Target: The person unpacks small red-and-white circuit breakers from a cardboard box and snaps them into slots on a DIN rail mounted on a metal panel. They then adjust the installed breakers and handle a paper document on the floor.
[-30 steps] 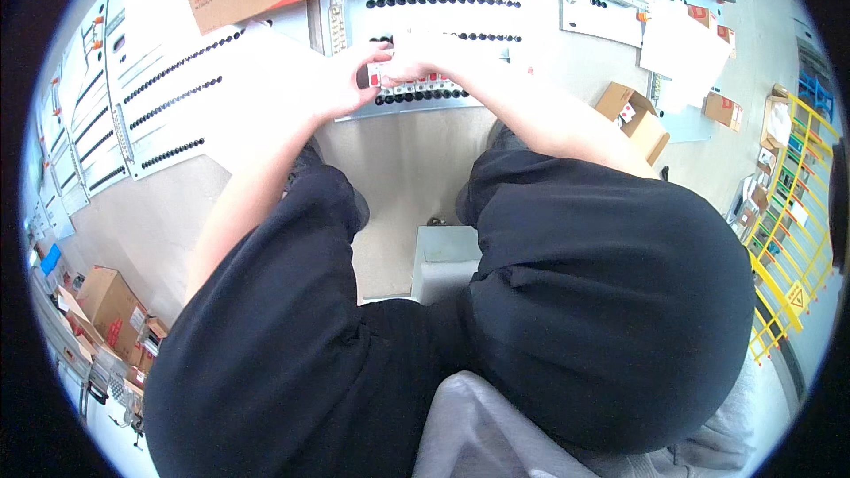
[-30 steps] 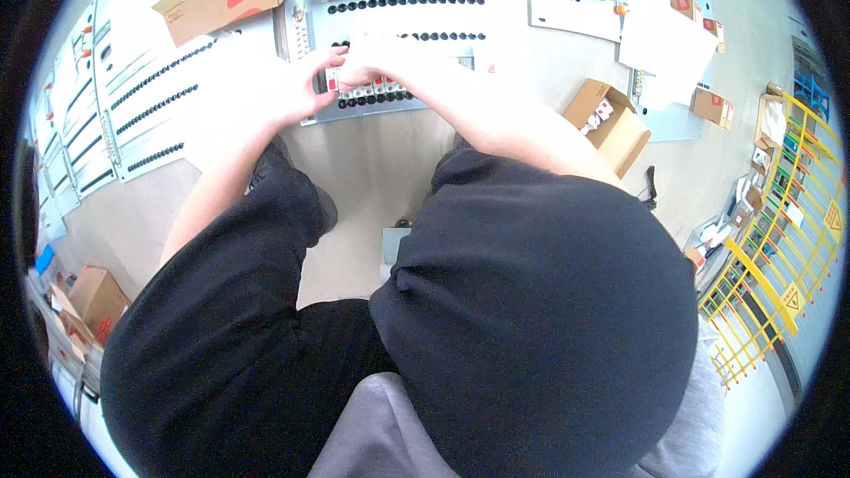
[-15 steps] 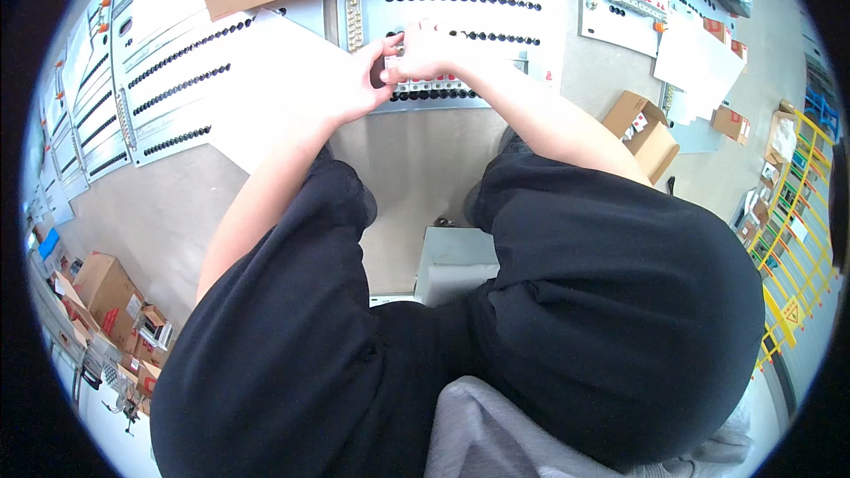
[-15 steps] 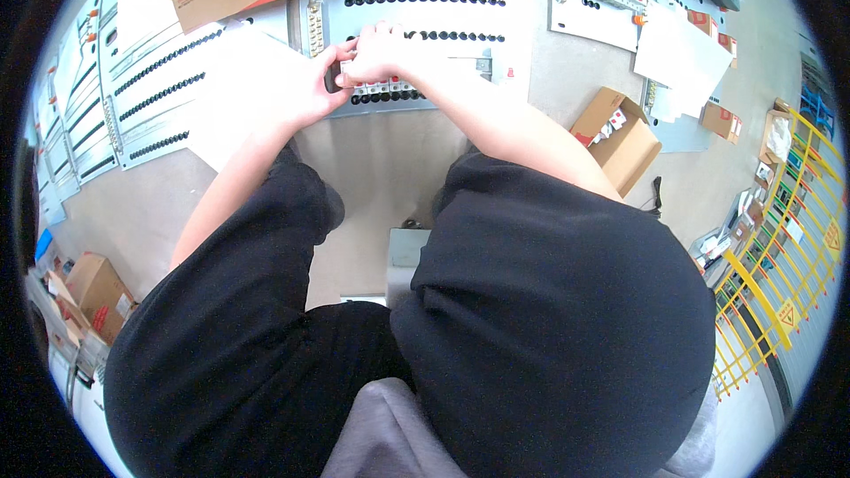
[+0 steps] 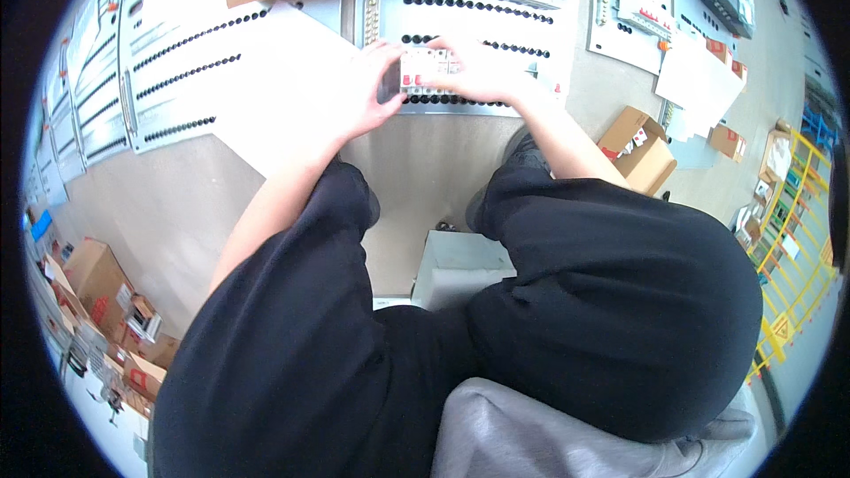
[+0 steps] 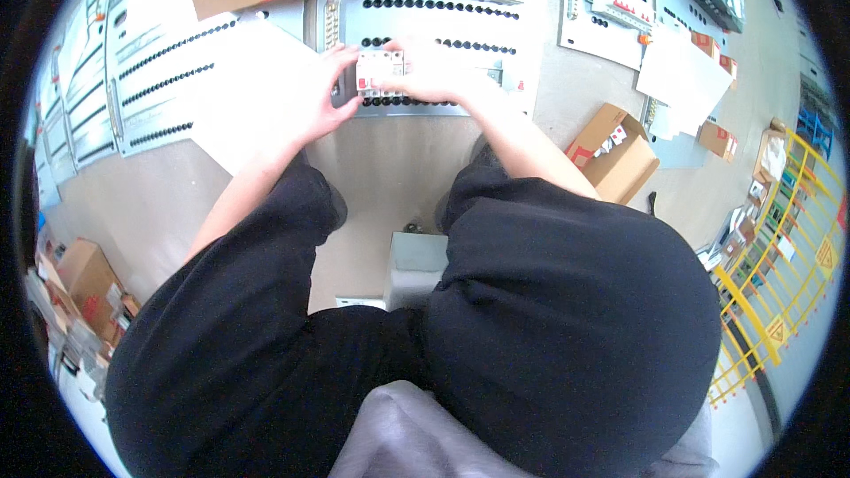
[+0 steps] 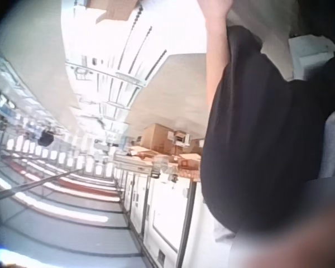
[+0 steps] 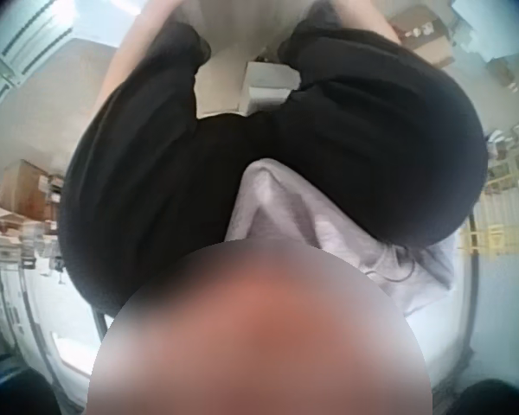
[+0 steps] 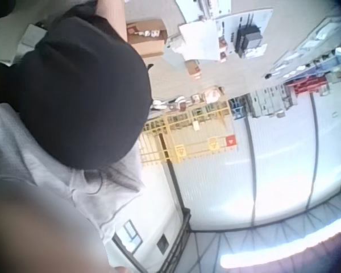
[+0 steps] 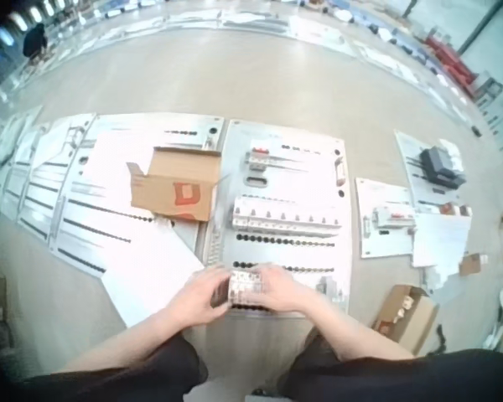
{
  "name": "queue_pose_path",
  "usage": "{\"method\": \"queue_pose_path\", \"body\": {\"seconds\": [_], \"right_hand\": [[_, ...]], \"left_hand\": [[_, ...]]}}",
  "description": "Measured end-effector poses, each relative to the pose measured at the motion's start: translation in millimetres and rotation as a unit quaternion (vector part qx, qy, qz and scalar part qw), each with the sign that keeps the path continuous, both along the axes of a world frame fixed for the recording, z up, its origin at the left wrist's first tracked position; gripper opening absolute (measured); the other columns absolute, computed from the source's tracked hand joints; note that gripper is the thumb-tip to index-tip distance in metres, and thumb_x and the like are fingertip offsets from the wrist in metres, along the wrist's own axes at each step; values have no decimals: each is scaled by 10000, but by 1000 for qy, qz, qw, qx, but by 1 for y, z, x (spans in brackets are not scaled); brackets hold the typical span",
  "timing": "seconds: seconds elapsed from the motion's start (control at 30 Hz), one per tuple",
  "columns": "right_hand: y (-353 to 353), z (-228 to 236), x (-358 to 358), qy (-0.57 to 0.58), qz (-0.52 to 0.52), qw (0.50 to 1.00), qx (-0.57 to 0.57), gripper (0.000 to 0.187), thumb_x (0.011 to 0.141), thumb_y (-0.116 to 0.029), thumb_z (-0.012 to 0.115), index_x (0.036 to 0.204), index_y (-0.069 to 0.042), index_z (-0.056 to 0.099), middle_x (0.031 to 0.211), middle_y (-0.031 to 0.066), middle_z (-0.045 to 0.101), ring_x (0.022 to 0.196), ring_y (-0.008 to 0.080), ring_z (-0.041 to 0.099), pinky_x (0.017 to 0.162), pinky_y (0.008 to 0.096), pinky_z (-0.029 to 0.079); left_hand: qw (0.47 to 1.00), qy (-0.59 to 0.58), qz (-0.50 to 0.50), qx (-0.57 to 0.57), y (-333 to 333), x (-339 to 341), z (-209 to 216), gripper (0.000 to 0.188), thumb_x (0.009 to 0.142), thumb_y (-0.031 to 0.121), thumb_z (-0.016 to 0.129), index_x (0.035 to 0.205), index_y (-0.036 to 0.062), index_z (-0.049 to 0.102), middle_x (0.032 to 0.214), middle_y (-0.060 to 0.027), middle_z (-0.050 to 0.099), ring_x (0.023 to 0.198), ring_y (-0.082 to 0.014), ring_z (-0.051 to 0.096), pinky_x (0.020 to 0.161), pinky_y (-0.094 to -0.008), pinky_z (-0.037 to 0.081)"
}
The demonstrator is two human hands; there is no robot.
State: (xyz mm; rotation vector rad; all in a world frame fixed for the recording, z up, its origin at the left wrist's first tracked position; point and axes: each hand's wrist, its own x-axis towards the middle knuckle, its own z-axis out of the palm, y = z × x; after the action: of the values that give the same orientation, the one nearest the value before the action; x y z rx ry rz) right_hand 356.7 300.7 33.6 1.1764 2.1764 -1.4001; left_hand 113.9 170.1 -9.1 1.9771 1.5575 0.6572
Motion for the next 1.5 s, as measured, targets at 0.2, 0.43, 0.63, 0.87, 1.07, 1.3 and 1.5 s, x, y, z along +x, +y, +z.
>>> {"method": "queue_pose_path", "body": {"seconds": [0.2,0.43,0.63,0.87,1.07,1.3,1.5], "right_hand": [[-52,-6,85,90,-317,944,23,780,1003,-270,804,1639,-8,437,1543,239,563,1407,348,606,1145,500,550],[-89,-47,77,49,-169,951,255,809,924,-276,795,1583,39,445,1499,272,518,1434,449,504,1232,595,380],[-93,-67,73,37,-126,921,367,910,914,-358,801,1597,112,426,1606,277,454,1561,428,387,1290,588,287],[-95,-60,70,16,-112,940,323,1022,877,-395,777,1621,169,358,1679,312,368,1623,426,303,1335,596,207],[-93,-54,70,20,-126,946,299,1020,882,-366,778,1648,138,330,1677,319,361,1629,423,291,1340,597,206],[-119,-22,128,88,-154,950,258,649,916,-182,732,1518,-27,546,1473,214,537,1452,385,459,1246,566,346],[-119,-46,200,124,-58,950,279,83,822,-100,679,904,-95,696,960,78,651,1037,302,626,1014,438,481]], "left_hand": [[989,-57,23,-136,-45,-1,18,801,933,189,823,1628,12,466,1578,-261,558,1501,-429,522,1286,-501,415],[995,58,-10,-87,-32,20,-7,842,896,172,851,1611,-22,449,1575,-257,541,1491,-420,509,1249,-508,408],[990,115,-7,-82,-39,29,-13,903,903,257,835,1647,-32,414,1579,-235,534,1541,-368,463,1265,-516,364],[982,151,3,-110,-40,29,-18,879,911,312,797,1635,-35,439,1592,-237,523,1559,-373,432,1275,-523,345],[985,149,-16,-88,-37,29,-8,852,909,250,786,1629,-48,441,1539,-243,544,1514,-387,463,1256,-533,366],[995,26,-12,-92,-50,-1,46,570,924,74,719,1480,15,608,1235,-180,675,1177,-373,647,1037,-449,531],[966,-111,80,-221,-112,-48,32,97,982,10,631,927,-6,709,849,-120,680,865,-274,699,768,-370,542]]}}
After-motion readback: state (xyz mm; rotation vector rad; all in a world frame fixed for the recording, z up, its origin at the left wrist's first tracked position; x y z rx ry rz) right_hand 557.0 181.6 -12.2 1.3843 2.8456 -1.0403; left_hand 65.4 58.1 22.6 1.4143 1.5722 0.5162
